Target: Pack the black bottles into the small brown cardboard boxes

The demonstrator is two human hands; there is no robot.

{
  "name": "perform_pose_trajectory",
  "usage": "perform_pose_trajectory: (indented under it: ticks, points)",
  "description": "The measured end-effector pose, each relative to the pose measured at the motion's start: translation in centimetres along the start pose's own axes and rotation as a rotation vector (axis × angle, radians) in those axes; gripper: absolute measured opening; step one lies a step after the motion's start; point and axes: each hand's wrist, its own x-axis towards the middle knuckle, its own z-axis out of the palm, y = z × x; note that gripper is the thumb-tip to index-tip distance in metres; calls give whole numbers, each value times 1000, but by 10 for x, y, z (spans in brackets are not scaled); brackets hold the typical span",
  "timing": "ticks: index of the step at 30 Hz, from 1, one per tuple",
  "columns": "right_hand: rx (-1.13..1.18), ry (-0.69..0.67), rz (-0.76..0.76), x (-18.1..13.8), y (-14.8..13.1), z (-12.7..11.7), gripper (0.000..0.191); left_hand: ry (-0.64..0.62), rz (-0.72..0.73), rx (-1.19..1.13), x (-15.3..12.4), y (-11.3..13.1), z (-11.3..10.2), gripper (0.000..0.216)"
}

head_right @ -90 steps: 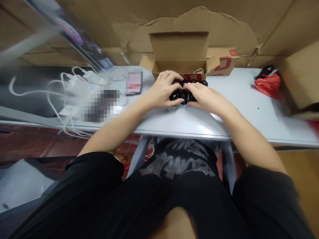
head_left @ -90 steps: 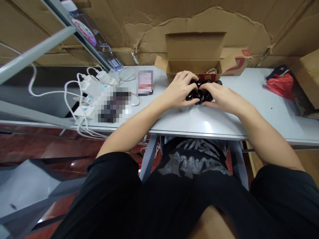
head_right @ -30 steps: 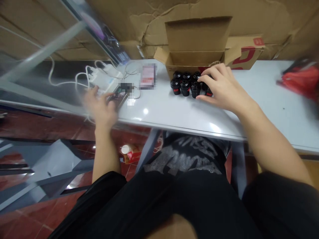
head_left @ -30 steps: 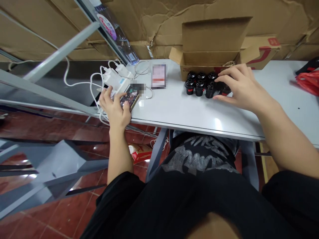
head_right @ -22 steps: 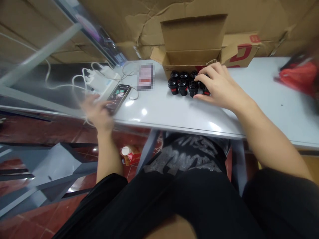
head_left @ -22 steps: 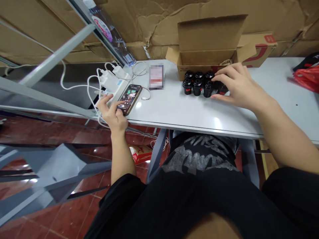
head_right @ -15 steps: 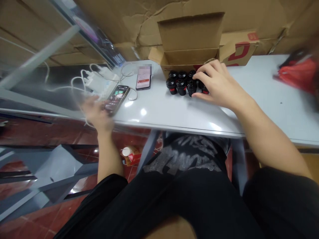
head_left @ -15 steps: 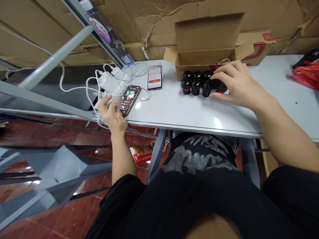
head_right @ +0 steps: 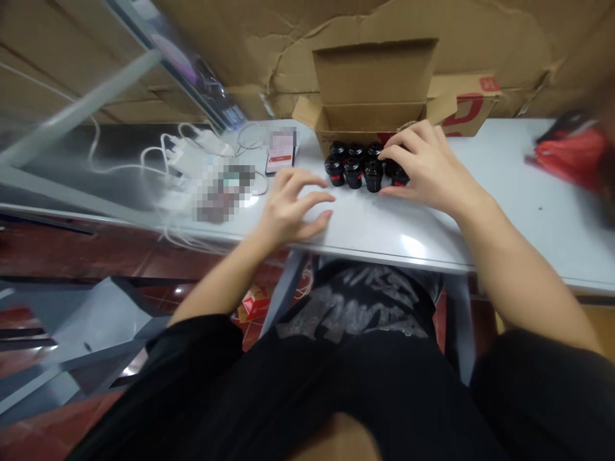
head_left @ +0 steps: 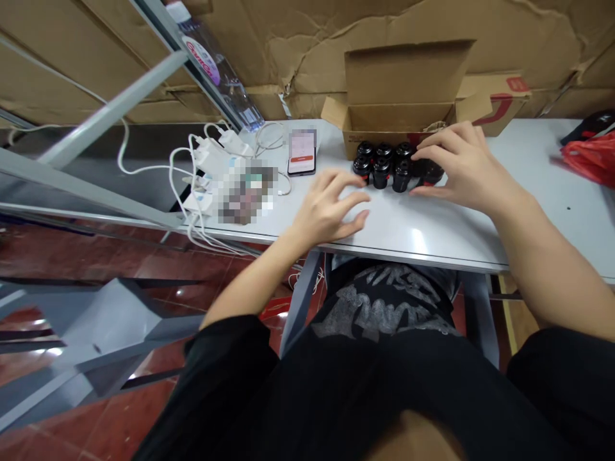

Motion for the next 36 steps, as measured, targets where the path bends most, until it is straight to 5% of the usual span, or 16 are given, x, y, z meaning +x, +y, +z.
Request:
perform_pose_trajectory:
  ticks: [4, 7, 11, 17, 24, 28, 33, 36]
  points:
    - [-23, 30, 2, -1, 14, 1, 77, -14, 200, -97, 106, 5, 17, 64]
    - [-72, 46, 27, -3, 22, 3, 77, -65, 219, -174, 135, -4, 42, 76]
    - [-94, 90, 28, -3, 29, 8, 72, -61, 191, -219, 131, -10, 62, 85]
    - [-103, 69, 22, -4, 26, -1, 97, -15, 151, -220, 127, -21, 60, 81]
    - [-121, 285, 222, -1, 34, -3, 67, 94, 152, -233, 125, -44, 73, 78]
    - [-52, 353, 178, 1, 55, 4, 42, 75, 111, -180, 125, -40, 67, 77]
    - [41, 325, 82, -2, 66, 1, 18, 56, 65, -119, 127, -32, 52, 76]
    - [63, 248, 56, -3, 62, -1, 19, 195, 10, -141, 130, -43, 47, 53]
